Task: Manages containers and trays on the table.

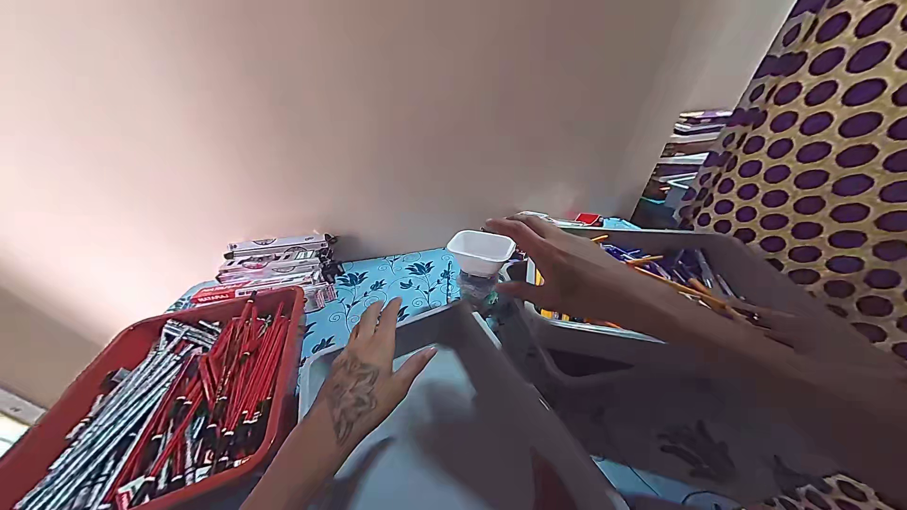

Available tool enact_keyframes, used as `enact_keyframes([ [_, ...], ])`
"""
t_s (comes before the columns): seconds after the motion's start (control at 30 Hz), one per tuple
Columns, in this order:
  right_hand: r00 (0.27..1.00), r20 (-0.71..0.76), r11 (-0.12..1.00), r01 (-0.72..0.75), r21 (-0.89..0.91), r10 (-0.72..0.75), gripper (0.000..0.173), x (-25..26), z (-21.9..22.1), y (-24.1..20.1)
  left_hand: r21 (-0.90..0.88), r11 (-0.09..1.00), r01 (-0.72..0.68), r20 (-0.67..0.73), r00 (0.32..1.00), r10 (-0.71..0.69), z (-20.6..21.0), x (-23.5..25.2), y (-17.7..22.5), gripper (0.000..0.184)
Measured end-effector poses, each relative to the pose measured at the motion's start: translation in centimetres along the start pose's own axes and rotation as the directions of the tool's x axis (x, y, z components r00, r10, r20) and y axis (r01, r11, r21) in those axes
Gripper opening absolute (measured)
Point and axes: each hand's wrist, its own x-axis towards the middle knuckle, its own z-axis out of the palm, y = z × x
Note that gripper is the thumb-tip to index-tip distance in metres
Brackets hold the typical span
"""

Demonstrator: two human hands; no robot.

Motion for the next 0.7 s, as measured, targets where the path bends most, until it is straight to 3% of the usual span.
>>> enact_keyframes([
  [0.1, 0.978, -0.167, 0.993, 0.119, -0.029, -0.122, 0.04, -5.9, -0.4, -3.2, -0.014, 0.996, -0.09, 0.131, 0.987, 0.091, 0.3, 2.7, 2.0, 0.077],
  [0.17, 0.963, -0.188, 0.981, 0.194, -0.003, -0.192, 0.029, -10.3, 0.2, -4.8, -0.006, 0.974, -0.226, 0.076, 0.971, 0.225, 1.6, 2.3, 2.7, 0.056],
  [0.3, 0.979, -0.105, 0.938, 0.198, 0.285, -0.175, 0.03, -17.8, 2.3, -6.8, -0.029, 0.971, -0.237, 0.12, 0.964, 0.239, 3.1, 0.6, 4.4, 0.034],
  [0.37, 0.982, -0.07, 0.919, 0.188, 0.347, -0.175, 0.033, -19.7, 3.8, -7.1, -0.003, 0.975, -0.222, 0.059, 0.973, 0.222, 3.6, 1.5, 4.2, 0.025],
  [0.43, 0.982, -0.089, 0.911, 0.189, 0.366, -0.167, 0.035, -20.3, 5.4, -7.2, -0.025, 0.971, -0.237, -0.023, 0.971, 0.237, 4.0, 3.4, 3.0, 0.038],
  [0.5, 0.979, -0.142, 0.91, 0.189, 0.37, -0.145, 0.039, -20.3, 7.0, -7.3, -0.135, 0.976, -0.168, -0.014, 0.986, 0.168, 4.3, 5.6, 2.0, 0.044],
  [0.57, 0.976, -0.193, 0.893, 0.174, 0.414, -0.101, 0.046, -19.9, 8.1, -7.2, -0.244, 0.97, -0.018, 0.063, 0.997, 0.034, 4.4, 8.1, 1.9, 0.047],
  [0.67, 0.965, -0.262, 0.85, 0.151, 0.505, -0.016, 0.053, -19.5, 9.6, -7.3, -0.253, 0.943, 0.215, 0.287, 0.948, -0.139, 5.3, 11.8, 2.0, 0.089],
  [0.7, 0.962, -0.273, 0.842, 0.143, 0.52, 0.005, 0.054, -19.5, 9.8, -7.5, -0.225, 0.942, 0.249, 0.328, 0.93, -0.167, 6.0, 12.4, 2.0, 0.095],
])
